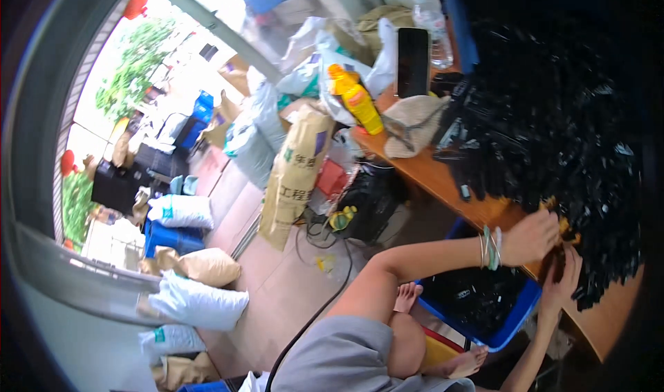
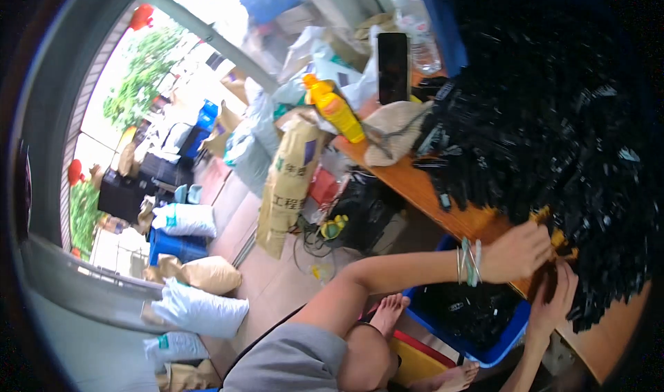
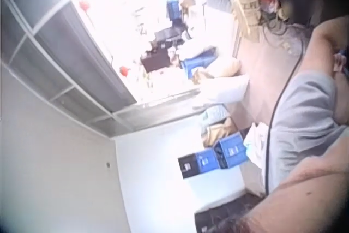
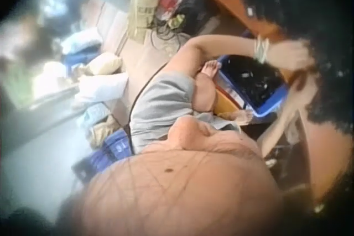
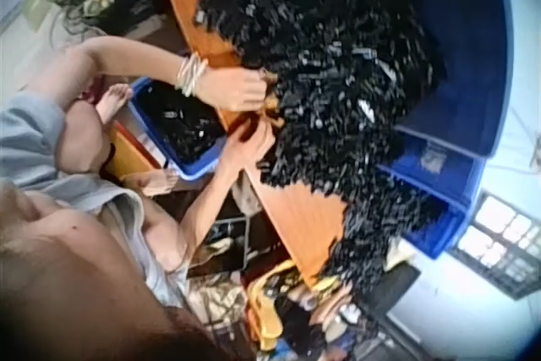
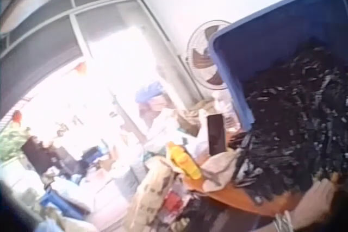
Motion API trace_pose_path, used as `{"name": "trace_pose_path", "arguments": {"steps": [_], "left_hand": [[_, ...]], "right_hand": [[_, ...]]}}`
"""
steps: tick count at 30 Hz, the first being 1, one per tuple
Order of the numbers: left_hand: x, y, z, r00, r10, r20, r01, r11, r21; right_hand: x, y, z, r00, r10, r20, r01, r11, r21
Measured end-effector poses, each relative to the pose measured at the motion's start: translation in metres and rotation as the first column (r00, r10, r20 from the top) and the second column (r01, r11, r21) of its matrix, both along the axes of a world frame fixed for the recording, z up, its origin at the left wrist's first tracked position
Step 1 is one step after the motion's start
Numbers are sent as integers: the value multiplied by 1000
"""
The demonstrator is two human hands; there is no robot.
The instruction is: The person assembles plastic components by hand and places the finished pieces into a blue container.
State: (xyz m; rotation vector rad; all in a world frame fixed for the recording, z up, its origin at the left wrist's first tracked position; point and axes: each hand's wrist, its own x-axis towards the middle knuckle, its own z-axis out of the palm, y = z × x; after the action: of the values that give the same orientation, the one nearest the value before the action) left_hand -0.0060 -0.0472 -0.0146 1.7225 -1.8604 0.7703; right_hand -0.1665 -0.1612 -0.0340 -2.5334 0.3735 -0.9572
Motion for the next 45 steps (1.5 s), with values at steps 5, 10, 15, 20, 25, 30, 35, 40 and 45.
{"name": "trace_pose_path", "arguments": {"steps": [5, 10, 15, 20, 25, 30, 35, 40, 45], "left_hand": [[-7, 33, -21, 992, 20, -127, 2, 986, 169], [-9, 25, -27, 970, -42, -240, 69, 992, 107], [-10, 32, -23, 939, 11, -344, 42, 988, 145], [5, 39, -23, 954, 38, -298, 5, 990, 143], [9, 36, -20, 842, -44, -538, 133, 983, 126], [-5, 21, -24, 778, -89, -622, 171, 983, 73], [18, 59, 2, 753, -35, -657, 95, 994, 56], [12, 41, 19, 666, -41, -744, 175, 979, 103], [10, 44, 12, 660, -34, -750, 217, 965, 147]], "right_hand": [[12, 16, -6, 1000, 16, -20, -17, 999, -50], [4, 8, -13, 985, -140, -98, 134, 989, -58], [5, 4, -19, 929, -259, -263, 246, 966, -84], [1, 3, -17, 963, -88, -255, 90, 996, -4], [-10, 6, -13, 977, 10, -214, 7, 997, 79], [-25, -4, 13, 988, -39, -148, 96, 913, 397], [17, 34, 38, 985, 89, -148, -19, 909, 416], [-6, 21, 66, 987, 52, -153, 46, 814, 579], [-18, 26, 58, 982, 1, -188, 74, 916, 395]]}}
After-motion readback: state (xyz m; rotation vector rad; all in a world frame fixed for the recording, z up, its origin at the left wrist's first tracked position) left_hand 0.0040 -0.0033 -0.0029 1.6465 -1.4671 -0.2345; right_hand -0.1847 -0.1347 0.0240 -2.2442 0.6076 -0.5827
